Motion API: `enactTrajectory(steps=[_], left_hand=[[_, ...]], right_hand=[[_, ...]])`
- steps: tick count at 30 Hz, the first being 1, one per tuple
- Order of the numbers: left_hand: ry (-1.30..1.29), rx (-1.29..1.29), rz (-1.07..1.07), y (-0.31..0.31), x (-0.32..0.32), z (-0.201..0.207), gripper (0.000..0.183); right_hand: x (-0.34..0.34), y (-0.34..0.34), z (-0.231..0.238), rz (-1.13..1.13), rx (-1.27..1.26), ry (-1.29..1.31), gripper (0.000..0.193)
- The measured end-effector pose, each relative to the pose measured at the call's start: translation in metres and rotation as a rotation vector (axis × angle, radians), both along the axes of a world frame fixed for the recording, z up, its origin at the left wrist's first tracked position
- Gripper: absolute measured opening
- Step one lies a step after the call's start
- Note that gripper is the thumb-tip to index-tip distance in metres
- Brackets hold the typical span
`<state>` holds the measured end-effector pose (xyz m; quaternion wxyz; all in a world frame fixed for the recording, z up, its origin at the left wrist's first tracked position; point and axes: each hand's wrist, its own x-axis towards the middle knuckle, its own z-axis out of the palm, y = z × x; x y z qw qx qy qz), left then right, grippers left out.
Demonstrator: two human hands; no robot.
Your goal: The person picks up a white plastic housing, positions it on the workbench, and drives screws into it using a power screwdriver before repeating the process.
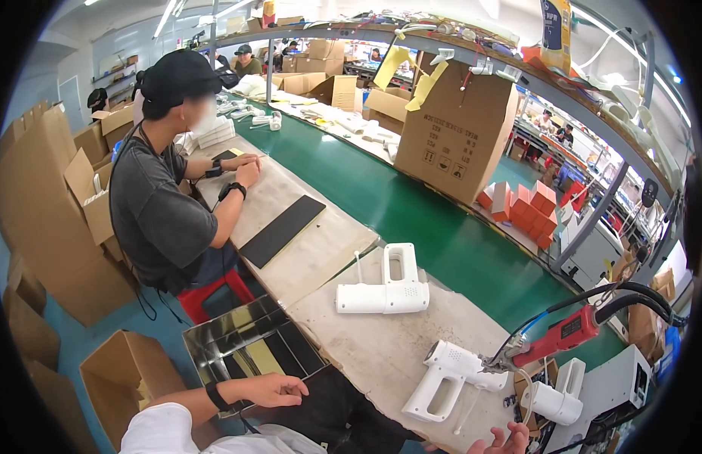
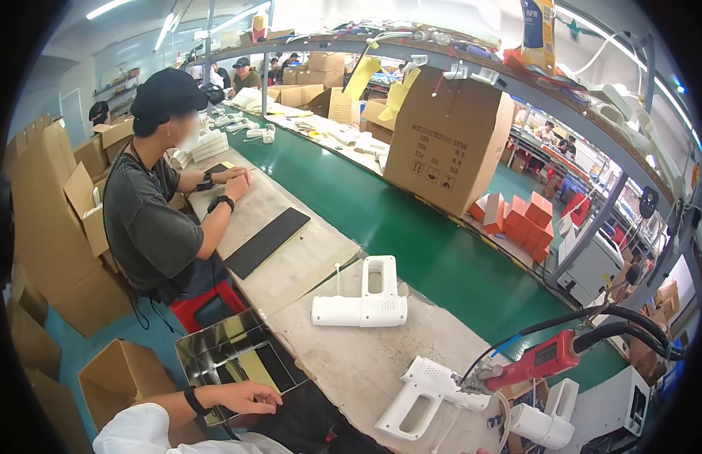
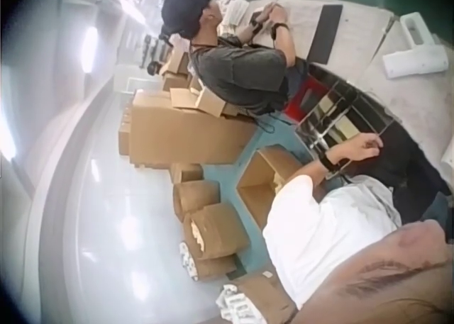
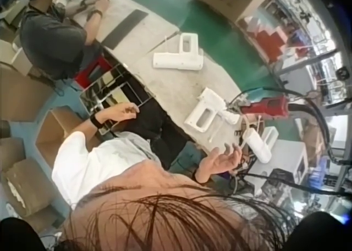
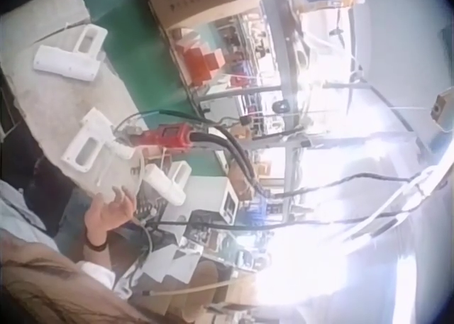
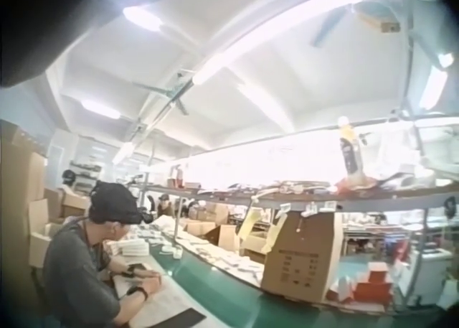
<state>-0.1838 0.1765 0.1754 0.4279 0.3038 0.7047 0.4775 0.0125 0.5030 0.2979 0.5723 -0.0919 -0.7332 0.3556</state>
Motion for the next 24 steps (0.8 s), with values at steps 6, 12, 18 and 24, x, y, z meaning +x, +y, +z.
enactTrajectory(steps=[6,12,18,24], left_hand=[[-0.011,0.009,0.002,-0.002,0.001,-0.002,0.031],[-0.024,0.009,0.007,-0.002,0.000,-0.004,0.029],[-0.047,0.012,0.009,-0.001,0.000,0.000,0.030],[-0.055,-0.005,0.017,-0.004,0.005,0.000,0.028]], right_hand=[[0.000,0.000,0.001,0.014,0.002,0.003,0.046],[-0.004,0.000,0.002,0.008,0.006,0.002,0.046],[-0.002,0.005,0.008,-0.028,0.014,0.021,0.044],[-0.002,0.016,0.026,-0.291,0.197,-0.176,0.045]])
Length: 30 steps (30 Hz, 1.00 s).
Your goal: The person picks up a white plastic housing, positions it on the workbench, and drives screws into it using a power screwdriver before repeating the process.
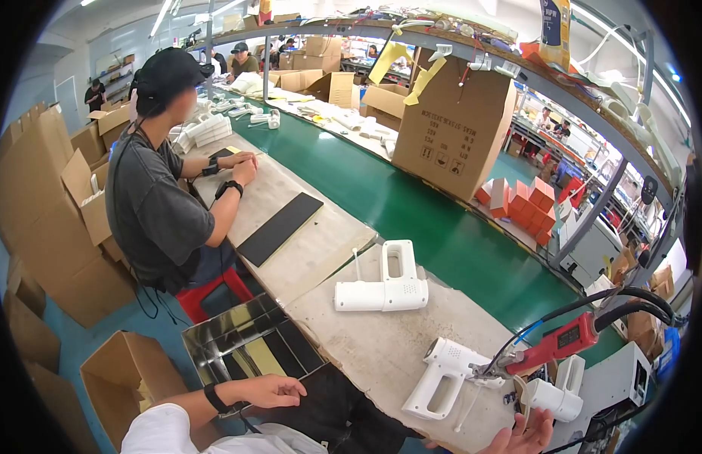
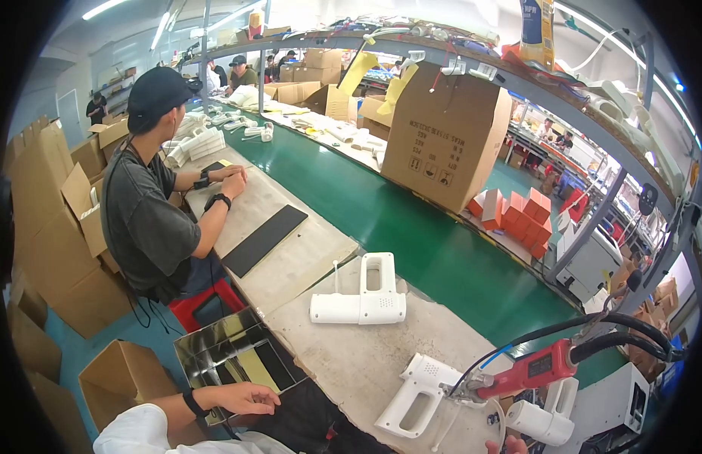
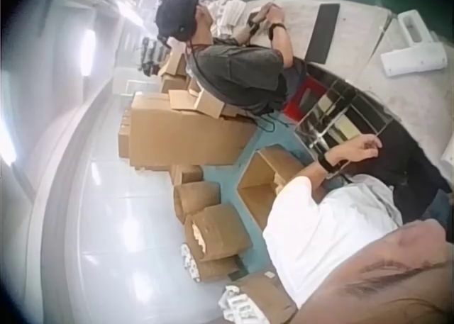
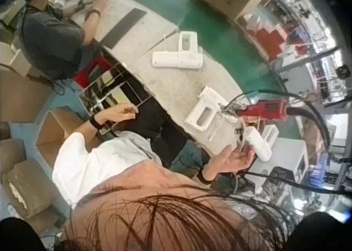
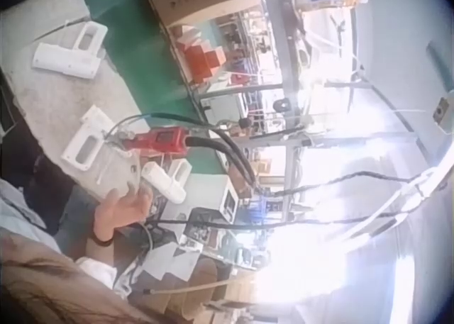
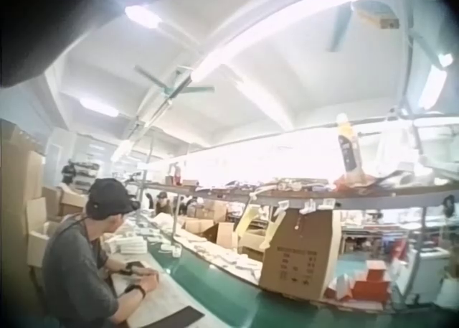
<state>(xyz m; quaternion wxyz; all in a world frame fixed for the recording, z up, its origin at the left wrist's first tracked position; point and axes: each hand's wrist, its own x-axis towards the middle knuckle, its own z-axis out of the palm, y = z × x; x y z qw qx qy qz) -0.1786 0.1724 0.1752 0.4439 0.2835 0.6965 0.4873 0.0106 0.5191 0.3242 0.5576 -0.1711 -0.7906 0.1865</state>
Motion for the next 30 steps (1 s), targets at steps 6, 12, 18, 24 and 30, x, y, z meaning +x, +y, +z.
enactTrajectory(steps=[6,12,18,24,30], left_hand=[[-0.004,0.026,-0.012,0.001,0.000,0.001,0.028],[-0.035,0.033,0.039,-0.004,0.004,0.006,0.025],[-0.069,0.028,0.145,-0.006,0.004,0.011,0.022],[-0.099,0.130,0.128,0.009,-0.002,0.016,0.022],[0.093,0.245,0.086,0.109,-0.003,0.054,0.027]], right_hand=[[-0.019,0.021,0.012,0.094,-0.263,0.139,0.082],[-0.101,0.035,0.041,0.326,-0.462,0.273,0.082],[-0.116,0.057,0.050,0.271,-0.554,0.249,0.058],[-0.098,0.040,0.058,0.290,-0.708,0.301,0.022],[-0.076,0.024,0.072,0.306,-0.784,0.299,0.015]])
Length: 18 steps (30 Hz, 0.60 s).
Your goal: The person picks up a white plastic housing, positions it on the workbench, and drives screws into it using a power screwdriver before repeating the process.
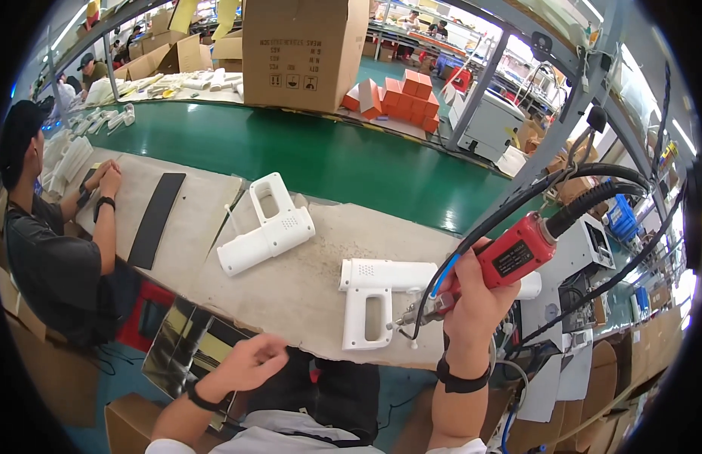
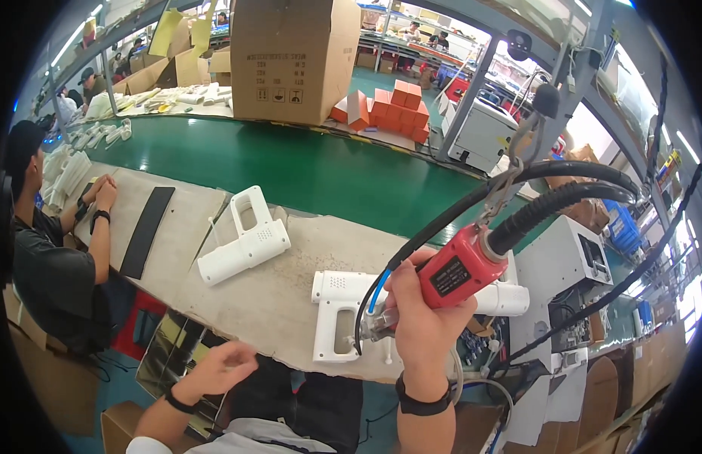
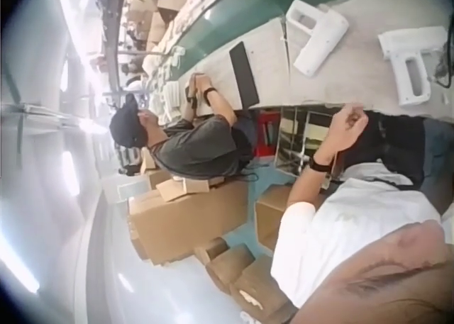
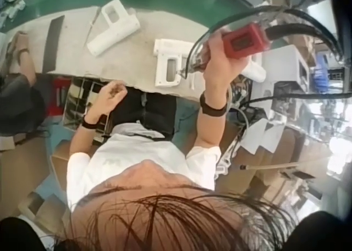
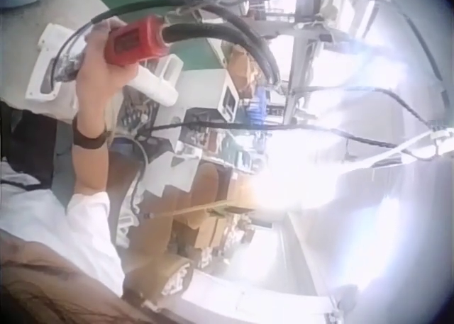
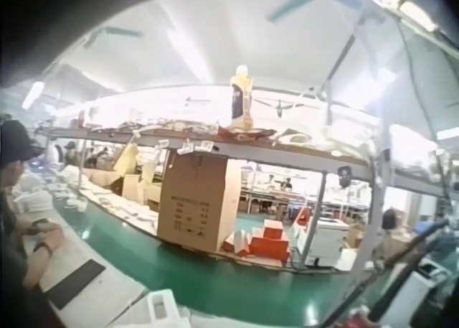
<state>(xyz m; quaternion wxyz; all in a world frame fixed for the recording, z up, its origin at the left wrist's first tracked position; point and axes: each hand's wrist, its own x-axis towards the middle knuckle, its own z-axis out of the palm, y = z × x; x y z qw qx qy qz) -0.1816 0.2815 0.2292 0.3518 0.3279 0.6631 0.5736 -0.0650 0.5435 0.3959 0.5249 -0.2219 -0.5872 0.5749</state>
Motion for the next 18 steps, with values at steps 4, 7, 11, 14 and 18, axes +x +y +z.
enactTrajectory(steps=[4,7,11,14,18], left_hand=[[0.199,-0.224,-0.002,0.080,-0.007,-0.002,0.052],[0.247,-0.311,0.008,0.131,-0.007,-0.004,0.075],[0.344,-0.371,0.033,0.159,0.008,0.006,0.094],[0.310,-0.292,0.132,0.160,0.010,-0.010,0.099],[0.302,-0.034,0.241,0.150,0.010,-0.002,0.102]], right_hand=[[0.006,-0.006,0.008,0.039,-0.011,0.028,0.009],[0.014,-0.006,0.011,0.062,-0.047,0.025,0.009],[0.023,-0.007,0.013,0.040,-0.047,0.067,0.010],[0.033,-0.005,0.012,0.006,-0.026,0.052,0.013],[0.057,-0.006,0.006,-0.025,-0.055,0.011,0.015]])
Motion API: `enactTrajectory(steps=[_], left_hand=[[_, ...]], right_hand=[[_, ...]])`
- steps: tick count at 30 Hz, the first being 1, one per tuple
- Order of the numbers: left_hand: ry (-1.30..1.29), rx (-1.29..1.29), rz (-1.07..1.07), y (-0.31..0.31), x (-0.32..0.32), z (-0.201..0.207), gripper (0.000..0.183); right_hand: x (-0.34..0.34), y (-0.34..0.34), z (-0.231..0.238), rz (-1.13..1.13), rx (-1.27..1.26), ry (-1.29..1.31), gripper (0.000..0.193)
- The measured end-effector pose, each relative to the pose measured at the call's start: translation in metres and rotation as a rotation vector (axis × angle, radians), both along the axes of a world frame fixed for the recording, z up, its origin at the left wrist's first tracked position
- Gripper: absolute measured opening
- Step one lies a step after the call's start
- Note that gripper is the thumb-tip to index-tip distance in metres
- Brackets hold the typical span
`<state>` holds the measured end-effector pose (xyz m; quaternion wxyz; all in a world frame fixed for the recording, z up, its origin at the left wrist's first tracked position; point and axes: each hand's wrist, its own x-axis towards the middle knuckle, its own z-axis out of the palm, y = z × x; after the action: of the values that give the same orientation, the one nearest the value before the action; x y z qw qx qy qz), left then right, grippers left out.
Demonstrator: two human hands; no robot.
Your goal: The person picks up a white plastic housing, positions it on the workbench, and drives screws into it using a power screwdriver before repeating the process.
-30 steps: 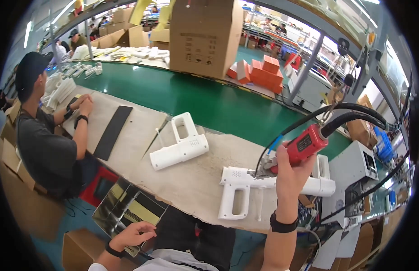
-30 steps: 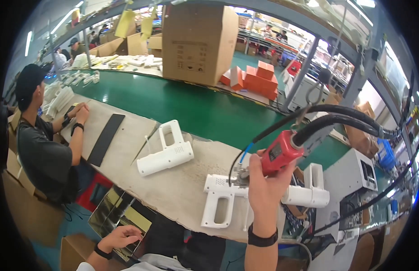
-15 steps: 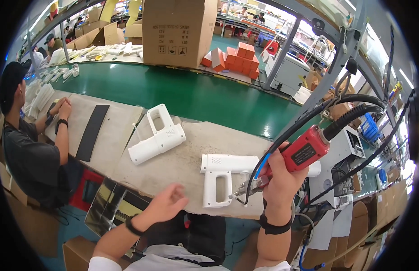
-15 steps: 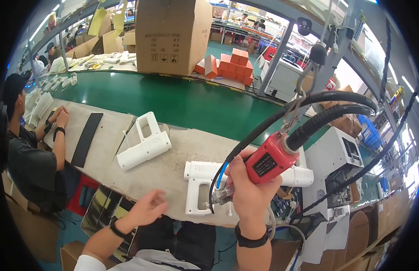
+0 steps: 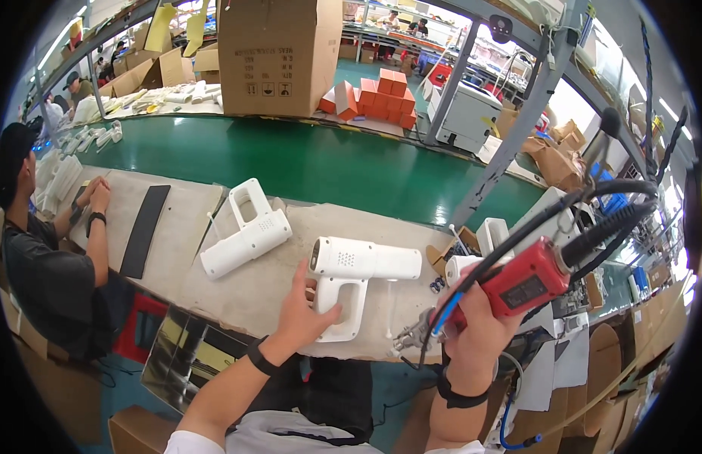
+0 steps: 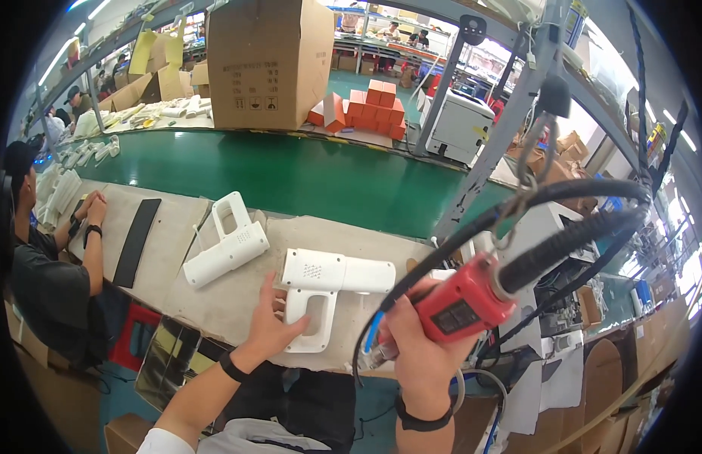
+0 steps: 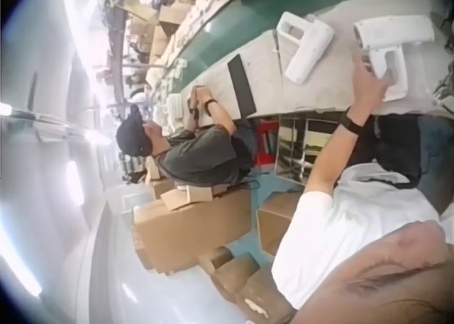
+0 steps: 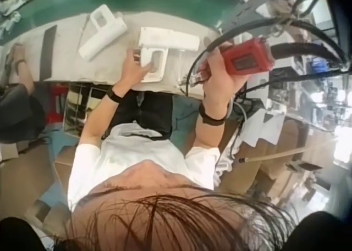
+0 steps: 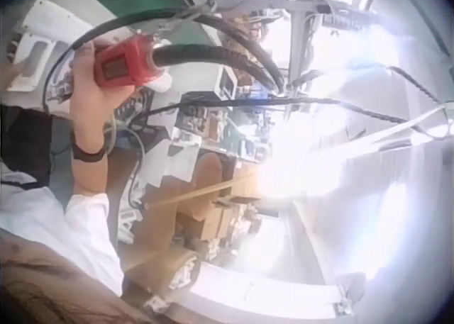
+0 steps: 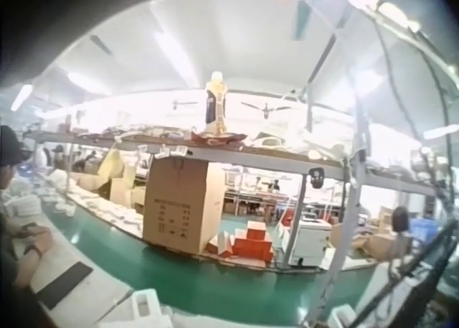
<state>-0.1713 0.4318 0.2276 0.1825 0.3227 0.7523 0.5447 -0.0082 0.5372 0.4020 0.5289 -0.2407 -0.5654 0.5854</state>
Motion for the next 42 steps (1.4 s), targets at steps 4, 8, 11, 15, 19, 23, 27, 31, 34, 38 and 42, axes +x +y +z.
enactTrajectory(steps=[4,8,11,15,19,23,27,31,34,38,42], left_hand=[[-0.045,0.177,0.037,-0.010,0.001,0.004,0.099],[-0.010,0.295,0.070,-0.016,-0.007,-0.006,0.096],[-0.040,0.327,0.070,-0.020,-0.011,-0.005,0.095],[-0.001,0.340,0.073,-0.023,-0.017,-0.007,0.093],[0.050,0.392,0.077,-0.024,-0.019,-0.007,0.092],[-0.039,0.412,0.084,-0.021,-0.017,0.001,0.091],[-0.135,0.431,0.079,-0.014,-0.015,0.006,0.089],[-0.183,0.300,0.069,-0.003,-0.015,0.006,0.088],[-0.132,0.160,0.075,0.010,-0.021,-0.008,0.085],[0.115,-0.310,0.057,0.016,-0.024,-0.004,0.087],[0.127,-0.416,0.022,0.012,-0.028,0.004,0.090]], right_hand=[[0.011,-0.006,0.002,-0.014,-0.032,0.006,0.017],[0.008,-0.007,0.000,0.055,-0.052,0.023,0.018],[0.003,-0.007,-0.003,0.079,-0.010,0.021,0.021],[-0.001,-0.009,-0.004,0.100,0.015,0.013,0.023],[-0.002,-0.009,-0.005,0.136,0.043,0.023,0.024],[-0.002,-0.011,-0.002,0.146,0.004,0.011,0.024],[-0.003,-0.011,-0.002,0.144,0.015,0.006,0.023],[-0.009,-0.011,0.000,0.136,0.022,0.053,0.019],[-0.022,-0.009,-0.003,0.079,0.060,0.049,0.019],[-0.039,-0.007,0.000,0.054,0.056,0.135,0.011],[-0.049,-0.005,-0.008,0.081,0.104,0.082,0.024]])
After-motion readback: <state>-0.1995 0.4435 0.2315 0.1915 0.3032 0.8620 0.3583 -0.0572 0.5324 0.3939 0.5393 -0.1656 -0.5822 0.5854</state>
